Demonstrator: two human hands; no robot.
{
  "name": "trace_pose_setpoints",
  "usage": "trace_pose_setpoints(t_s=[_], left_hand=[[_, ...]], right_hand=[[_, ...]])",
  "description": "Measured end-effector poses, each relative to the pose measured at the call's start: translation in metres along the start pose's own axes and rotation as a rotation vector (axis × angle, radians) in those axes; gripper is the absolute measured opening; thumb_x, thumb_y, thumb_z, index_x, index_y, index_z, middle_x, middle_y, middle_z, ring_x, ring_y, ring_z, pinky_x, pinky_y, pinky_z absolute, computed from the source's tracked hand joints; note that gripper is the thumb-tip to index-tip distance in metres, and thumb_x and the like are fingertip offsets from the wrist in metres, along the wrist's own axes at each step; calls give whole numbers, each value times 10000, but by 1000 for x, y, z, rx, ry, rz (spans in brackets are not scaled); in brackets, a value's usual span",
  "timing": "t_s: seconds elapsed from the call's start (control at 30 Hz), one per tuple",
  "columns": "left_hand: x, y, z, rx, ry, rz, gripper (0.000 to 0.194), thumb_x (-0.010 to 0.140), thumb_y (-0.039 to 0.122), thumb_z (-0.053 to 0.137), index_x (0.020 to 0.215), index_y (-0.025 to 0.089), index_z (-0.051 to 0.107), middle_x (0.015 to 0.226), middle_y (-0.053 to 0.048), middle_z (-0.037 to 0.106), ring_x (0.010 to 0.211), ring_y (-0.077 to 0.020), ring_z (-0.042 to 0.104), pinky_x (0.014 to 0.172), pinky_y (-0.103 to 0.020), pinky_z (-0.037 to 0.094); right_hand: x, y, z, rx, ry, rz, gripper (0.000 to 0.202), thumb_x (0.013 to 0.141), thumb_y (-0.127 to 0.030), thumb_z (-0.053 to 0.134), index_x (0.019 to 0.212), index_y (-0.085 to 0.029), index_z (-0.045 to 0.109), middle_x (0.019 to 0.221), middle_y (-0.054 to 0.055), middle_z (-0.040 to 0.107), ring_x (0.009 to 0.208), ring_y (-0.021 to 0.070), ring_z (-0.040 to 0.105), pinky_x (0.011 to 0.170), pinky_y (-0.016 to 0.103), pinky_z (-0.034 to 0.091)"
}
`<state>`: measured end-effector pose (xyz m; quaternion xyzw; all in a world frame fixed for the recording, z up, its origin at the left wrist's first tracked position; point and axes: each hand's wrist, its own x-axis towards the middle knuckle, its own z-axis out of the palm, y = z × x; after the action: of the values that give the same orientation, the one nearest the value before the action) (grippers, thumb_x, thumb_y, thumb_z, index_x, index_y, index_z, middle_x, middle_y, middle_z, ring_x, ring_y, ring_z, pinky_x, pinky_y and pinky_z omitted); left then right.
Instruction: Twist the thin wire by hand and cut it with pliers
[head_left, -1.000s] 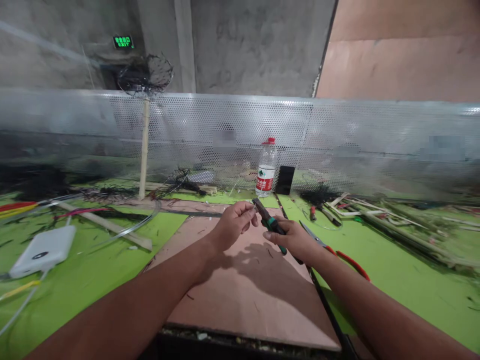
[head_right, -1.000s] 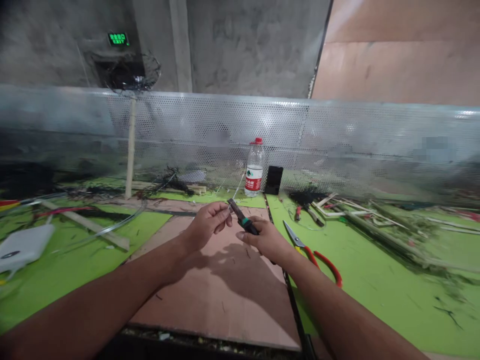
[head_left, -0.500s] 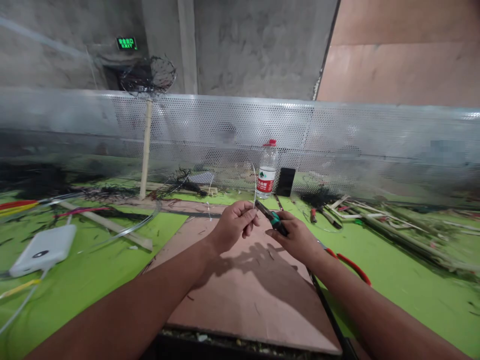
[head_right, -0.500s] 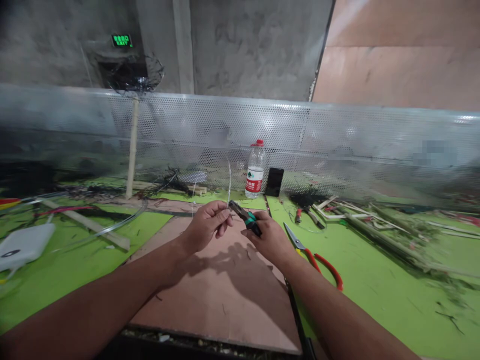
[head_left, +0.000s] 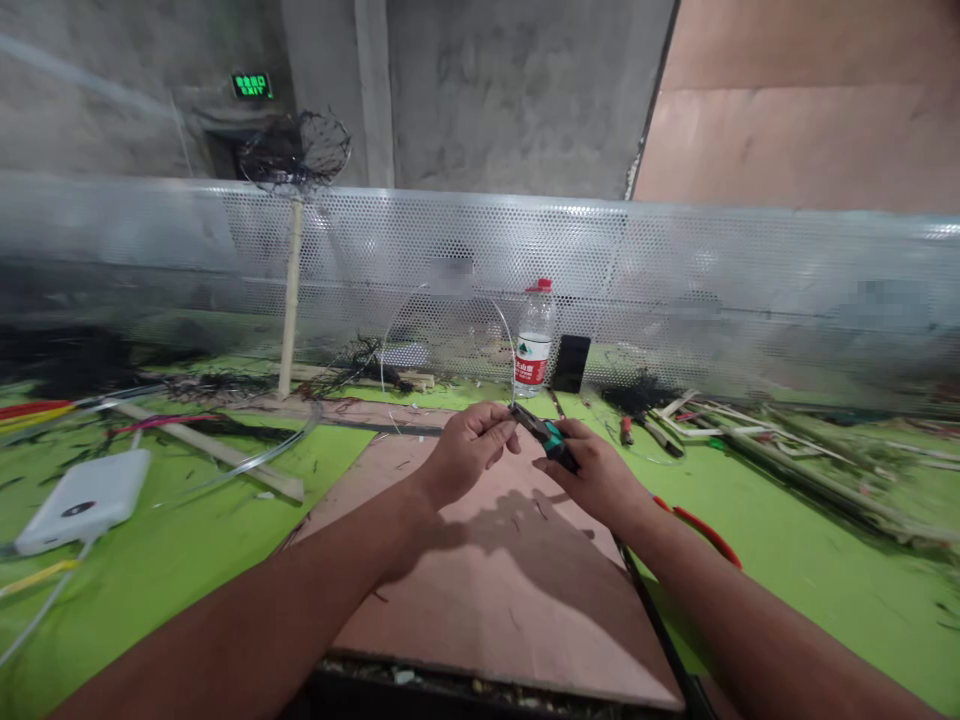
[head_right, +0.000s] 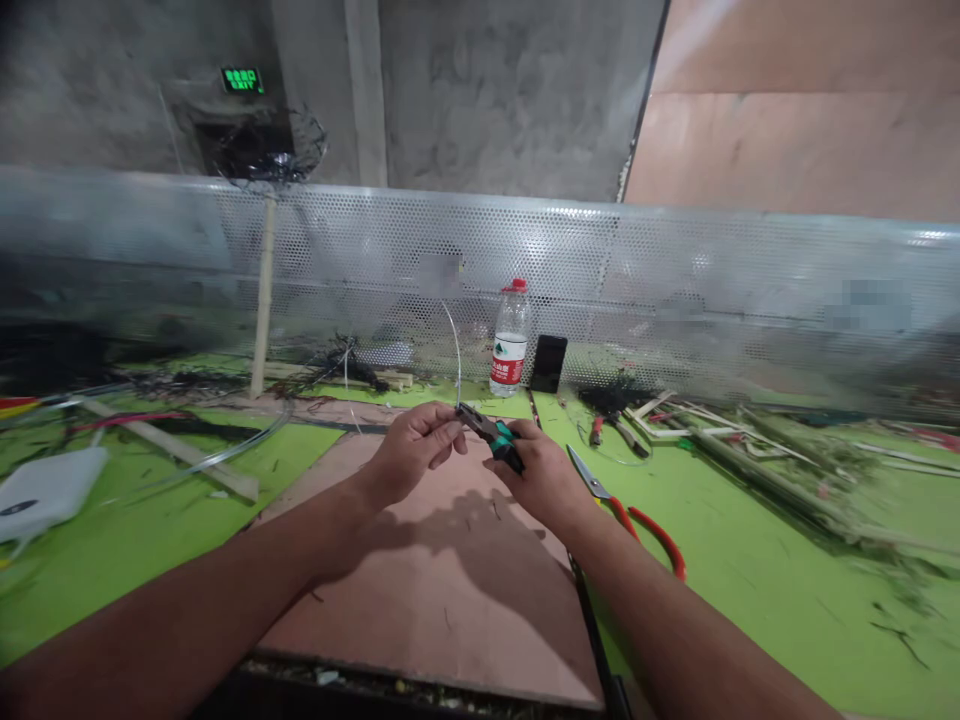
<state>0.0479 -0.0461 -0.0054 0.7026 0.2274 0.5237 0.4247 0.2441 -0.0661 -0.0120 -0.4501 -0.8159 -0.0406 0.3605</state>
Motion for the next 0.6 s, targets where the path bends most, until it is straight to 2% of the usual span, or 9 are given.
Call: trace_pose_setpoints(t_s=[0.2, 0.4, 0.6], left_hand=[[0, 1, -2, 171, 16, 32, 250, 855, 351, 485, 728, 147, 555, 619, 18, 530, 459, -42, 345, 458, -193, 272], [0, 7, -5, 509, 92, 120, 206, 851, 256, 459, 709, 159, 574, 657, 4, 573, 599, -89, 484, 581, -207, 350], [2, 2, -8, 763, 130, 191, 159, 835, 189, 454, 739, 187, 581, 642, -1, 583, 623, -121, 528, 606, -219, 340]], right_hand=[[-1, 0, 0, -50, 12, -3, 229, 787, -330, 582, 619, -175, 585, 1056, 86, 578, 865, 191, 595, 770, 294, 456], [-2, -2, 1, -115, -4, 13, 218, 797, -333, 566, 654, -172, 596, 992, 87, 582, 826, 190, 586, 748, 293, 440], [-4, -7, 4, -171, -48, 100, 246, 820, -372, 530, 680, -176, 578, 903, 80, 574, 730, 177, 573, 662, 288, 404]])
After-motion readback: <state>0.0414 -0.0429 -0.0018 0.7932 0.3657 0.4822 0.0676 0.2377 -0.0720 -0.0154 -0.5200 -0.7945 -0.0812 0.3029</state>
